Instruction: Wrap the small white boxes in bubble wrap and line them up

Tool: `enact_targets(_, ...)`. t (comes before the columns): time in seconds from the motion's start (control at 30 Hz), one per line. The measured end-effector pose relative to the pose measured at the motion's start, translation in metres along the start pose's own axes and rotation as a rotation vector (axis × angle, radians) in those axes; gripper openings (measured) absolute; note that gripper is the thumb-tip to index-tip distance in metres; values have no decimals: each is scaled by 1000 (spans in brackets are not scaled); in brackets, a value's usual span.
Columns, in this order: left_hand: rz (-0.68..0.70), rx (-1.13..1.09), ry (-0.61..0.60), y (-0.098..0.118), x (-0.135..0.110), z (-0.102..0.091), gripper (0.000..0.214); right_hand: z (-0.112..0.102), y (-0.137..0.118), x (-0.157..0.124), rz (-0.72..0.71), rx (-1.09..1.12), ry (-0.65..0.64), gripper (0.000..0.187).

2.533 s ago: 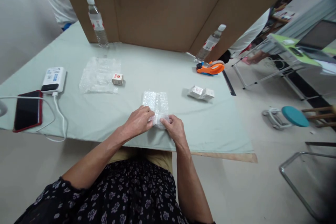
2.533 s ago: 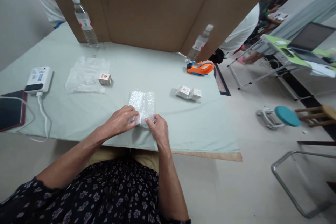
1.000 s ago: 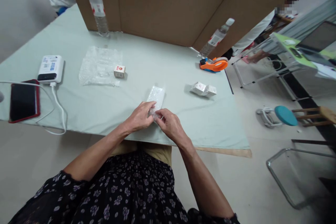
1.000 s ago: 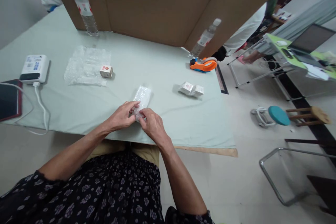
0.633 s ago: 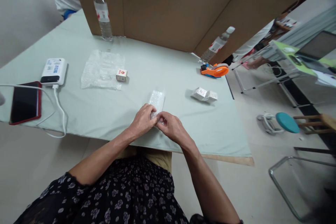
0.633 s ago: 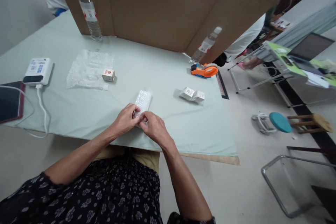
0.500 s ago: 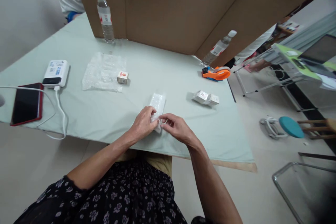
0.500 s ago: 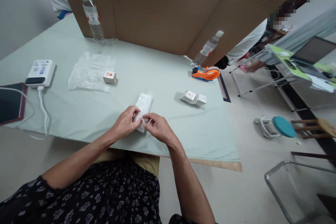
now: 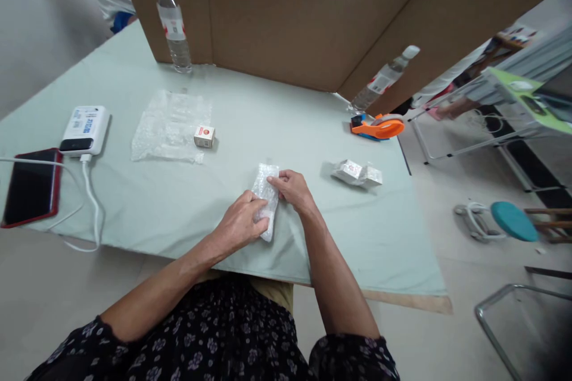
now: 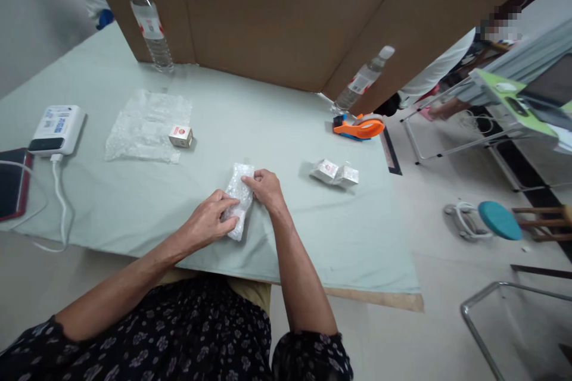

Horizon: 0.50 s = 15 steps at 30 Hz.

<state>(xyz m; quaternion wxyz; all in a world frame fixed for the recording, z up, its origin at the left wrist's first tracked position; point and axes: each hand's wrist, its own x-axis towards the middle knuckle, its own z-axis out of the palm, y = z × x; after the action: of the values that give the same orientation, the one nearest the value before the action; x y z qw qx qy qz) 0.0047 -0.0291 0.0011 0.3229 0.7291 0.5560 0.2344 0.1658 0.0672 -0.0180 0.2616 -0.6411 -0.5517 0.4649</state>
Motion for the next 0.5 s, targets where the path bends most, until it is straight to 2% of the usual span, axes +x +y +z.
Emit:
enact_targets(0.07, -3, -21, -3, -1, 0, 0, 33, -1, 1, 7, -51, -90, -15, 28)
enact_targets(0.2, 24, -25, 57, -2, -3, 3, 46, -3, 5, 12, -151, -271, 62, 27)
enact_targets(0.37, 74, 52, 97, -2, -8, 5, 39, 1, 2, 5, -172, -322, 137, 28)
enact_targets(0.5, 169, 236, 138, 5, -11, 1, 32, 5, 0, 1, -189, -287, 224, 28)
